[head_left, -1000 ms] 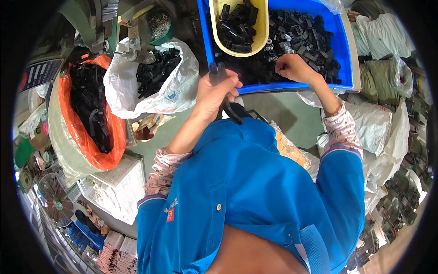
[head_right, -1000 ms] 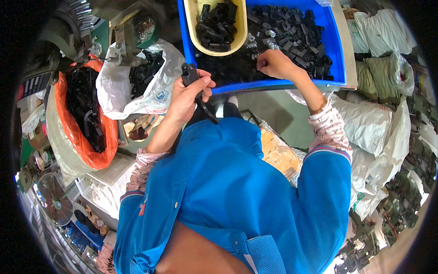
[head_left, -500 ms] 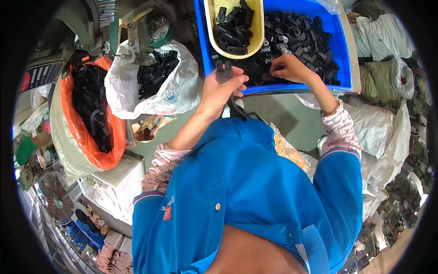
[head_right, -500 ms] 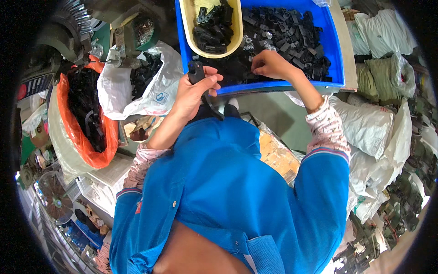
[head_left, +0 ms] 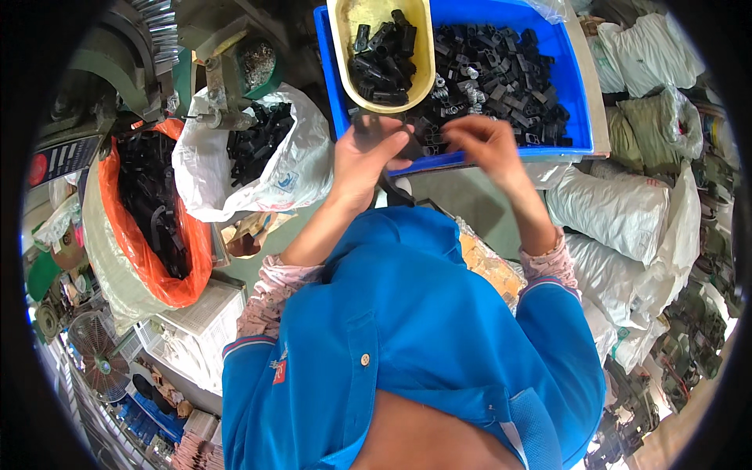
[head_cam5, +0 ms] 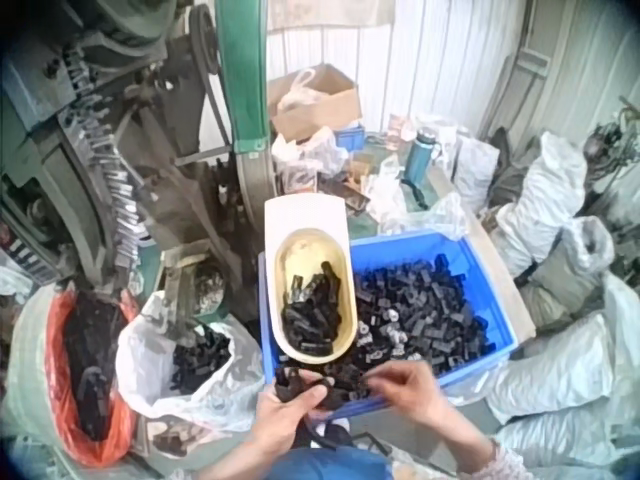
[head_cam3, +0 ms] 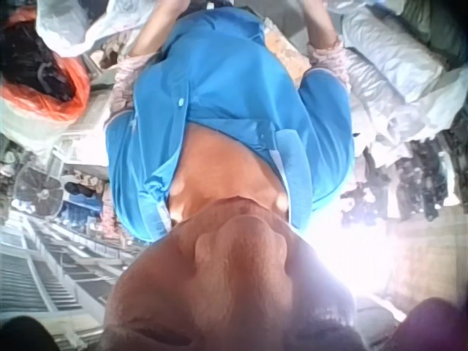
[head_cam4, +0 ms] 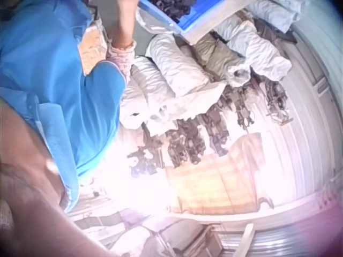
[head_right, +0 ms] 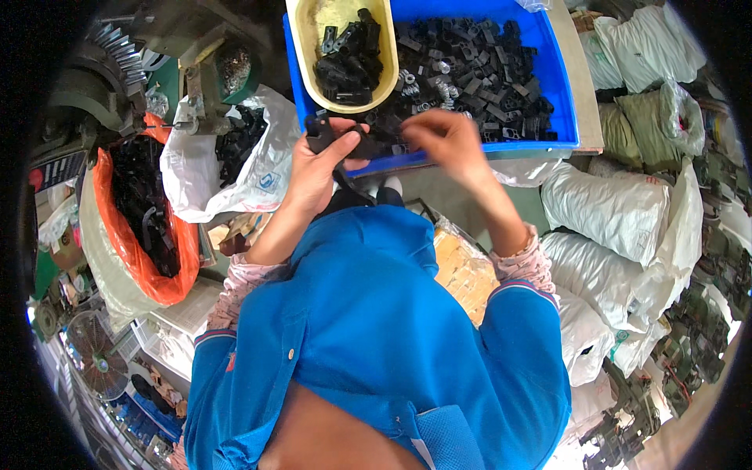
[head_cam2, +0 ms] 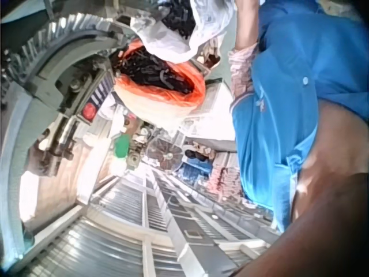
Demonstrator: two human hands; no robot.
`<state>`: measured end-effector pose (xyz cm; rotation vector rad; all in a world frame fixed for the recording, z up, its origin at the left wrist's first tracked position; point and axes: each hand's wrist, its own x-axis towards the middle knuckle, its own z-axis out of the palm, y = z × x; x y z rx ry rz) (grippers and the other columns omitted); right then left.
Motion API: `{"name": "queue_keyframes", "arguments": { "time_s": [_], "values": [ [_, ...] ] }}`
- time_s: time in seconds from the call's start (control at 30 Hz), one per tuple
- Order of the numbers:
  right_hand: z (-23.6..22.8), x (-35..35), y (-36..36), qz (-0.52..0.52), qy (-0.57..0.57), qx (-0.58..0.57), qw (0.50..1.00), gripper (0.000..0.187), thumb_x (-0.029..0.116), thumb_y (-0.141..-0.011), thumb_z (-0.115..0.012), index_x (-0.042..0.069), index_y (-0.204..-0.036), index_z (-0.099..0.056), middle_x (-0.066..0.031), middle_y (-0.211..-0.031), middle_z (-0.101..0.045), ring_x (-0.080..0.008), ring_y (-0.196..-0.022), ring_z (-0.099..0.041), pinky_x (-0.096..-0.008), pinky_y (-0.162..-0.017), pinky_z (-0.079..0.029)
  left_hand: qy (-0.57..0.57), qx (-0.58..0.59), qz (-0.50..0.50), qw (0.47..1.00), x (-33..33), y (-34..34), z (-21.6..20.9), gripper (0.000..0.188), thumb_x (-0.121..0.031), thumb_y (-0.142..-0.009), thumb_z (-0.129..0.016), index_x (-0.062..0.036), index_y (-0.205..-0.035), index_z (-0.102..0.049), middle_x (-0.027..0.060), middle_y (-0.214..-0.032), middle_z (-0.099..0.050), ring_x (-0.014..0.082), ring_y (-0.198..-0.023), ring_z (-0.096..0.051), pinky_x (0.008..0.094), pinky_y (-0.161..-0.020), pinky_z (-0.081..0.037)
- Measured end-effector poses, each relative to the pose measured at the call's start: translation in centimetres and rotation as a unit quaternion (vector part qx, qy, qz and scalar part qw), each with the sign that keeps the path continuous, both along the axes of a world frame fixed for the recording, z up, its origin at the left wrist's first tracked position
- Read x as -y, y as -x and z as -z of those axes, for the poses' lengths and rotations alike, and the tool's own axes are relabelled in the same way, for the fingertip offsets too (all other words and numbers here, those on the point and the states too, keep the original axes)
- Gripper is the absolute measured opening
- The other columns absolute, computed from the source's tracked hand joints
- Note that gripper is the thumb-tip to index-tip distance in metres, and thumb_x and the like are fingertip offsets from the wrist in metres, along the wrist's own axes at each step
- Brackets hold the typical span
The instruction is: The person repeatedly picks small black plastic components from a blue bin and a yellow scoop, joins them by hand, and places the assembled units into a white sack. The person also refills the yellow scoop from a large sack and continues the assembly cycle.
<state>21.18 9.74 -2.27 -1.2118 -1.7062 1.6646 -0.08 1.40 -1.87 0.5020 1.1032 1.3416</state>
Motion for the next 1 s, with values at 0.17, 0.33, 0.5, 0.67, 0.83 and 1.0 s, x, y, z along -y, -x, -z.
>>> {"name": "queue_keyframes", "arguments": {
  "time_s": [0.17,0.33,0.5,0.67,0.83,1.0],
  "values": [
    [3.3,-7.8,-2.1,0.069,-0.256,0.225,0.938,0.021,0.016,-0.084,-0.069,0.006,-0.102,-0.072,-0.0121,-0.083,-0.071,-0.0199,-0.075,-0.069,-0.0307,-0.068,-0.053,-0.002,0.062,-0.018,0.998,0.0,0.8,-0.5,0.017,-0.005,-0.090,-0.066,0.0000,-0.104,-0.061,0.0154,-0.106,-0.066,0.0217,-0.093,-0.066,0.0404,-0.070,-0.063],
    [5.3,-10.6,-1.6,-0.055,-0.373,0.325,0.867,0.028,0.023,-0.082,-0.069,0.009,-0.106,-0.070,-0.0122,-0.081,-0.070,-0.0261,-0.072,-0.069,-0.0341,-0.067,-0.053,-0.031,0.053,-0.016,0.998,0.4,0.6,-0.1,0.019,-0.001,-0.089,-0.065,0.0017,-0.106,-0.060,0.0147,-0.107,-0.065,0.0215,-0.094,-0.066,0.0421,-0.078,-0.062],
    [0.5,-9.1,-2.7,0.061,0.039,0.015,0.997,0.022,0.006,-0.090,-0.063,-0.002,-0.111,-0.065,-0.0094,-0.099,-0.071,-0.0137,-0.082,-0.068,-0.0272,-0.067,-0.055,-0.019,-0.024,-0.028,0.999,0.0,1.0,-1.4,0.027,0.007,-0.084,-0.067,0.0022,-0.110,-0.061,0.0074,-0.102,-0.064,0.0144,-0.092,-0.063,0.0345,-0.081,-0.059],
    [-4.8,-2.9,2.3,-0.008,0.035,-0.154,0.987,0.020,0.006,-0.089,-0.068,0.000,-0.108,-0.068,-0.0041,-0.096,-0.070,-0.0089,-0.082,-0.063,-0.0220,-0.072,-0.050,-0.075,-0.199,-0.002,0.977,0.2,1.1,-2.8,0.031,0.006,-0.080,-0.073,-0.0005,-0.109,-0.065,0.0022,-0.094,-0.066,0.0056,-0.082,-0.059,0.0209,-0.071,-0.049],
    [-6.3,-0.4,6.0,-0.068,-0.032,-0.136,0.988,0.016,-0.001,-0.086,-0.071,0.000,-0.101,-0.066,-0.0024,-0.095,-0.067,-0.0081,-0.086,-0.062,-0.0239,-0.076,-0.051,-0.101,-0.237,-0.015,0.966,0.7,1.7,-3.6,0.030,0.002,-0.081,-0.075,-0.0035,-0.108,-0.067,0.0001,-0.087,-0.069,0.0038,-0.074,-0.060,0.0201,-0.066,-0.050],
    [-8.0,-0.1,7.9,-0.162,-0.380,0.004,0.911,0.012,-0.002,-0.081,-0.070,0.000,-0.091,-0.065,-0.0092,-0.091,-0.065,-0.0215,-0.081,-0.065,-0.0313,-0.070,-0.052,-0.086,-0.302,-0.032,0.949,1.6,2.7,-4.4,0.032,0.003,-0.079,-0.075,-0.0034,-0.109,-0.067,0.0019,-0.091,-0.070,0.0046,-0.081,-0.061,0.0221,-0.070,-0.051]
  ]
}}
